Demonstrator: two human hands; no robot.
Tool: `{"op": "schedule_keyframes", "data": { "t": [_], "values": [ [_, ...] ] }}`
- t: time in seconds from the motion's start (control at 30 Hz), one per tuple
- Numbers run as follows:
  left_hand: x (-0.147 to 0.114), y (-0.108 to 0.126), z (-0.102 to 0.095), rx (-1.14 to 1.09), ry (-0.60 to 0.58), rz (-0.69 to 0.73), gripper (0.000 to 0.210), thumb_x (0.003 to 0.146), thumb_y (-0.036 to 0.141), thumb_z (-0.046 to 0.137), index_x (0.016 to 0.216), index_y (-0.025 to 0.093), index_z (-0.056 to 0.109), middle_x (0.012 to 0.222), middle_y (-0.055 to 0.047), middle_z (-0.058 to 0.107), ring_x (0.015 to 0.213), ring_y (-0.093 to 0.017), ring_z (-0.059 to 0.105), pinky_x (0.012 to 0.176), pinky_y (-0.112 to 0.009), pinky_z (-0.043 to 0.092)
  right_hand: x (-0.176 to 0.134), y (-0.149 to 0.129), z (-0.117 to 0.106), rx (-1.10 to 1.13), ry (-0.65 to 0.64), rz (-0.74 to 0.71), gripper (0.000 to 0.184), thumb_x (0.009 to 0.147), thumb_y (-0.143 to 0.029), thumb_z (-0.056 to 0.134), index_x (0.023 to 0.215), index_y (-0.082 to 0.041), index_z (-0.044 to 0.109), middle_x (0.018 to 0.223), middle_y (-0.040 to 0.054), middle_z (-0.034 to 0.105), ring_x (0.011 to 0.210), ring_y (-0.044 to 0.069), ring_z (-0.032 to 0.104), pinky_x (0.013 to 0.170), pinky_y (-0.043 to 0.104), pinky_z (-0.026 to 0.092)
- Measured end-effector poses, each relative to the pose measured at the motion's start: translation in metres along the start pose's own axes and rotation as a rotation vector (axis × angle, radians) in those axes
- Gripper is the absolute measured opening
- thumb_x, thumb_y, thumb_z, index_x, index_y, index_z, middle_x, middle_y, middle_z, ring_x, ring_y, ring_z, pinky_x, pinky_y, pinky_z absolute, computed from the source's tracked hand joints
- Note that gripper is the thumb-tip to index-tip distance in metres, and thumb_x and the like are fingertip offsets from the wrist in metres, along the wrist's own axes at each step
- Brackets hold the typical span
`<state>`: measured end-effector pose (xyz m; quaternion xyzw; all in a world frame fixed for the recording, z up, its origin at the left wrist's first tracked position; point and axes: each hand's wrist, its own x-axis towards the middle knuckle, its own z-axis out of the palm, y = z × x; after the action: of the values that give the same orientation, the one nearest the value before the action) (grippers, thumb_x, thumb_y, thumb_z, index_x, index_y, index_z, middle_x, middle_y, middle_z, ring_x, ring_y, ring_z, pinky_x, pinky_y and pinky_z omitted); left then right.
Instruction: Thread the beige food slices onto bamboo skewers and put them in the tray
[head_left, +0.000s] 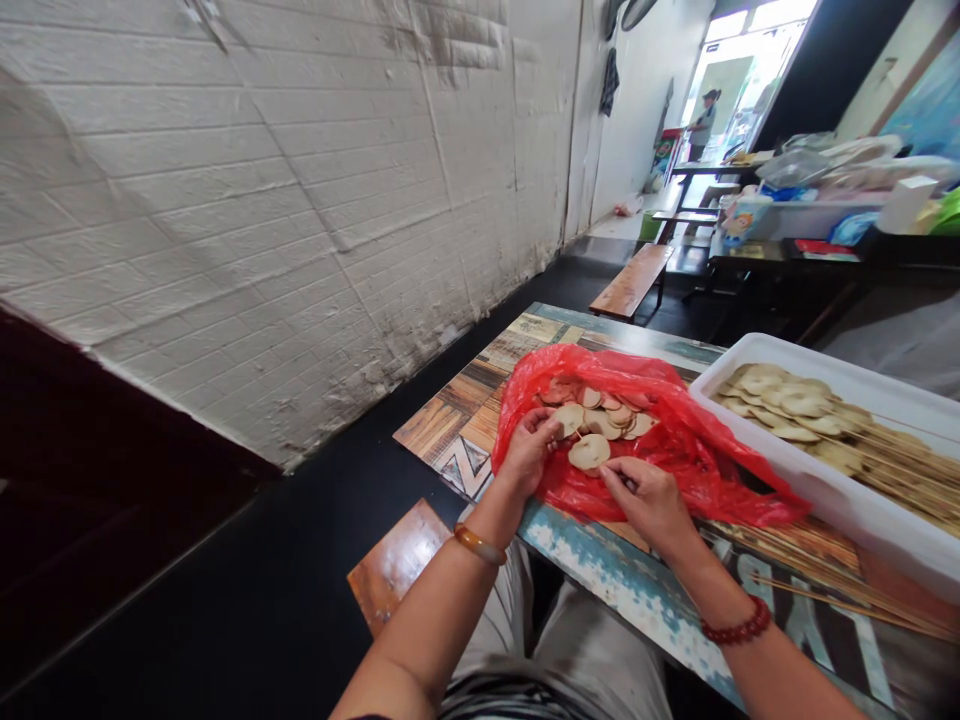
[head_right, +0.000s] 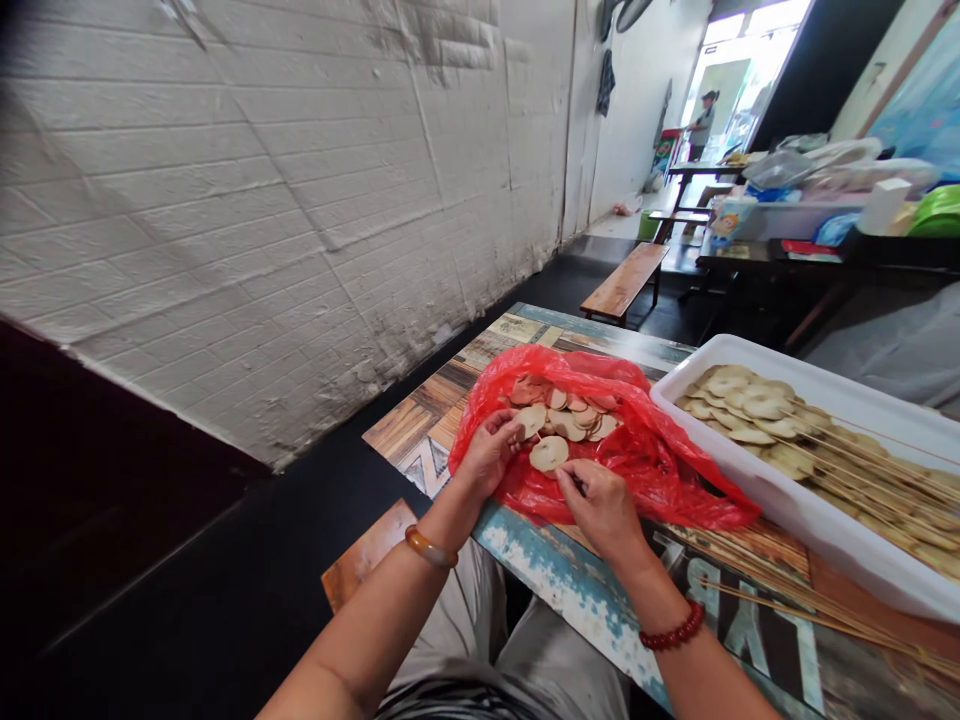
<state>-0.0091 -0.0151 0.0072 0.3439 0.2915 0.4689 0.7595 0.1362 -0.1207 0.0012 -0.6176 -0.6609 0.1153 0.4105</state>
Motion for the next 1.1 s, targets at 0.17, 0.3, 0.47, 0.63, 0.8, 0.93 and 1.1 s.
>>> {"op": "schedule_keyframes", "data": {
  "t": [0.17,0.3,0.47,0.63,0.8,0.93,1.1],
  "values": [
    [0.0030,-0.0033,-0.0031,-0.027,0.076,0.043,0.037,0.053,0.026,0.079,0.081,0.014,0.058,0.069,0.000,0.063,0.061,-0.010,0.058,0.060,-0.022,0.045,-0.0005,-0.0001,0.0000,-0.009,-0.014,-0.034,0.027,0.088,-0.033,0.045,0.076,-0.019,0.065,0.073,0.0047,0.068,0.068,0.018,0.062,0.066,0.028,0.047],
    [0.0033,-0.0040,-0.0037,-0.045,0.093,0.050,0.037,0.052,0.026,0.080,0.079,0.015,0.059,0.069,0.000,0.063,0.061,-0.010,0.058,0.060,-0.022,0.044,-0.0007,-0.0001,-0.0008,0.001,-0.039,-0.064,0.027,0.088,-0.033,0.045,0.078,-0.019,0.065,0.076,0.0058,0.069,0.071,0.019,0.064,0.067,0.029,0.048],
    [0.0025,-0.0039,-0.0042,-0.030,0.086,0.067,0.034,0.053,0.027,0.079,0.078,0.015,0.059,0.067,0.001,0.061,0.058,-0.008,0.055,0.057,-0.020,0.042,-0.0008,0.0001,-0.0026,-0.005,-0.070,-0.082,0.025,0.089,-0.031,0.044,0.079,-0.020,0.065,0.078,0.0063,0.069,0.072,0.019,0.063,0.067,0.030,0.048],
    [0.0017,-0.0035,-0.0046,-0.016,0.071,0.061,0.033,0.052,0.027,0.080,0.075,0.015,0.059,0.065,0.002,0.060,0.057,-0.008,0.054,0.057,-0.020,0.041,-0.0006,0.0000,-0.0031,-0.004,-0.066,-0.086,0.026,0.089,-0.031,0.044,0.080,-0.019,0.065,0.078,0.0066,0.069,0.072,0.019,0.063,0.067,0.030,0.048],
    [0.0020,-0.0061,-0.0062,0.020,0.032,0.078,0.033,0.053,0.028,0.079,0.075,0.015,0.059,0.065,0.002,0.060,0.058,-0.008,0.054,0.058,-0.020,0.041,-0.0009,-0.0002,-0.0023,0.002,-0.070,-0.071,0.027,0.089,-0.032,0.043,0.080,-0.020,0.065,0.078,0.0063,0.069,0.073,0.020,0.064,0.068,0.030,0.048],
    [0.0006,-0.0067,-0.0044,0.070,0.026,0.101,0.030,0.054,0.028,0.078,0.074,0.015,0.059,0.064,0.002,0.060,0.056,-0.008,0.052,0.057,-0.020,0.039,-0.0013,-0.0021,-0.0015,-0.001,-0.067,-0.046,0.027,0.089,-0.033,0.043,0.079,-0.019,0.064,0.077,0.0062,0.068,0.072,0.019,0.063,0.069,0.030,0.047],
    [-0.0009,-0.0040,-0.0007,0.130,0.051,0.115,0.029,0.053,0.029,0.077,0.073,0.016,0.060,0.064,0.002,0.058,0.057,-0.008,0.051,0.057,-0.020,0.037,-0.0009,-0.0047,-0.0014,-0.006,-0.050,-0.019,0.028,0.089,-0.034,0.043,0.079,-0.019,0.064,0.074,0.0056,0.068,0.069,0.019,0.062,0.065,0.029,0.046]
  ]
}}
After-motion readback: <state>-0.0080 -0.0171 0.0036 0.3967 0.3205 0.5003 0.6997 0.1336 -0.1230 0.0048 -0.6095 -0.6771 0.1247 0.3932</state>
